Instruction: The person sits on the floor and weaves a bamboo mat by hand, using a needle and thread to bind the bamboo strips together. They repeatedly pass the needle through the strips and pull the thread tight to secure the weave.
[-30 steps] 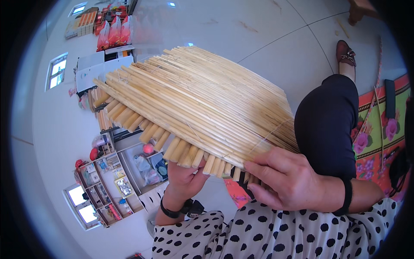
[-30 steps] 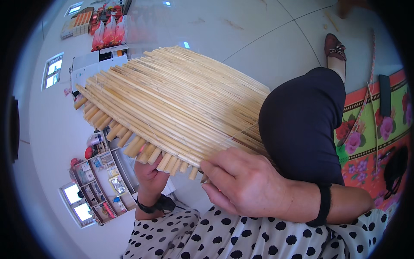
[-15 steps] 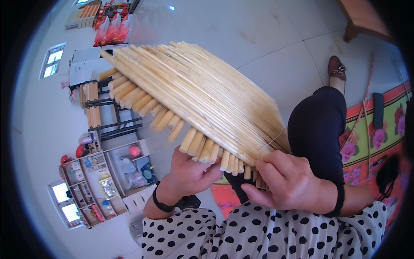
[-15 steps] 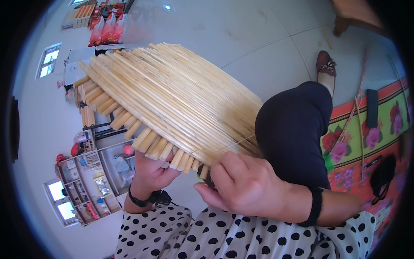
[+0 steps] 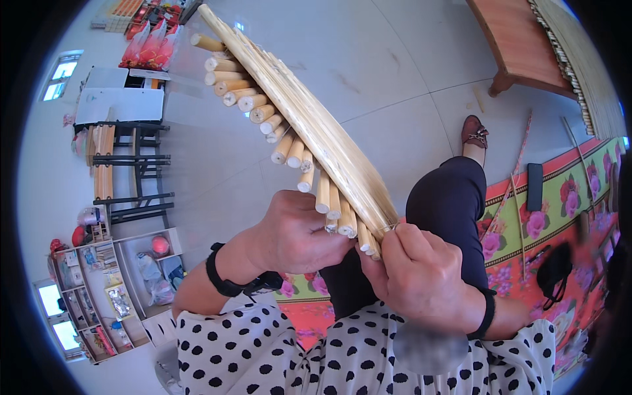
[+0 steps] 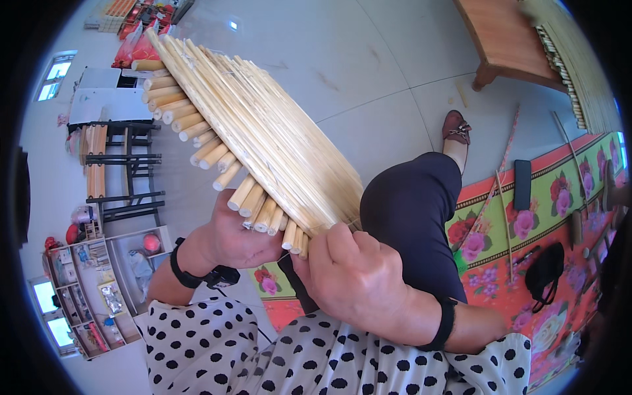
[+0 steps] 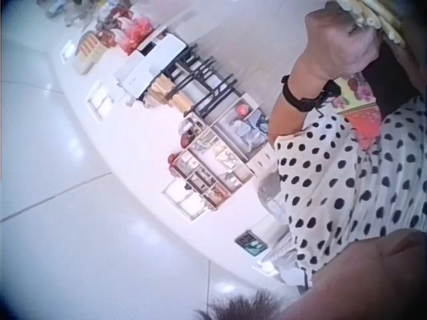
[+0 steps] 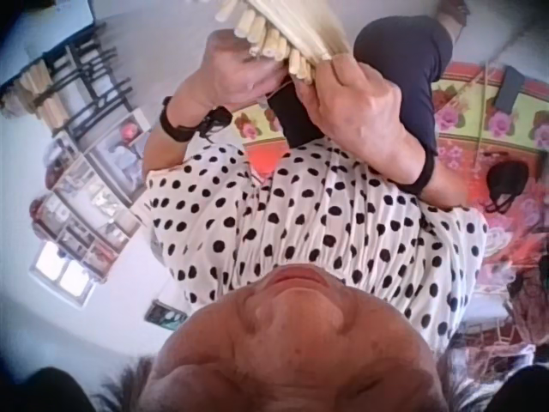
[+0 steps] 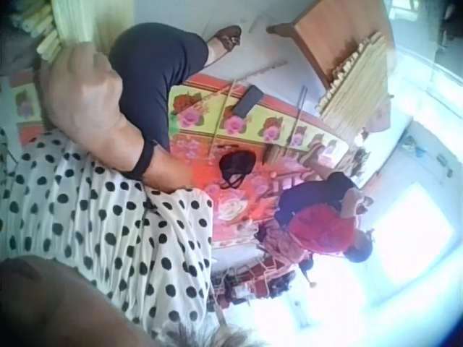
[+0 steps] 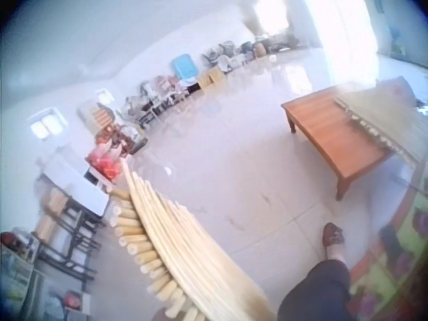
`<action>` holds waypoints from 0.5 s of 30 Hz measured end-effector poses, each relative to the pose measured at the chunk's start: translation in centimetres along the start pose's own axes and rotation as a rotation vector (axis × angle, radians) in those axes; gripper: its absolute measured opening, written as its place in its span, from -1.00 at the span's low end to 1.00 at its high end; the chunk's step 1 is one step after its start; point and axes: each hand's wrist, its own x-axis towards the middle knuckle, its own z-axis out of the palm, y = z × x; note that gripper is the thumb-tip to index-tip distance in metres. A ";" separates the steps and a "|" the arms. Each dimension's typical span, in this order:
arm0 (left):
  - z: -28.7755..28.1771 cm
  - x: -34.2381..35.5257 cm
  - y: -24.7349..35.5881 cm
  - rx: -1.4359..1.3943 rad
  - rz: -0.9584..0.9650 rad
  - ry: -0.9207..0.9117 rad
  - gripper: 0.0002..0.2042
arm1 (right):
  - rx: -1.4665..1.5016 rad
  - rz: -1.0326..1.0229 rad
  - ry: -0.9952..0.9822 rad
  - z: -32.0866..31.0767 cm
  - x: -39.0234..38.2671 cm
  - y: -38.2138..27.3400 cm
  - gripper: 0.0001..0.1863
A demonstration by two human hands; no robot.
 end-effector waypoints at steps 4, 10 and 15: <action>-0.1 -1.9 -0.6 -0.049 0.022 -0.104 -0.80 | -0.043 -0.029 0.043 0.1 -0.2 0.6 -0.74; -0.8 -2.6 -0.5 -0.046 -0.083 -0.189 -0.70 | -0.124 -0.094 0.050 -0.6 0.5 1.4 -0.76; -0.2 -3.5 0.1 -0.082 -0.299 0.028 -0.72 | -0.116 -0.074 0.049 -1.2 0.9 1.7 -0.82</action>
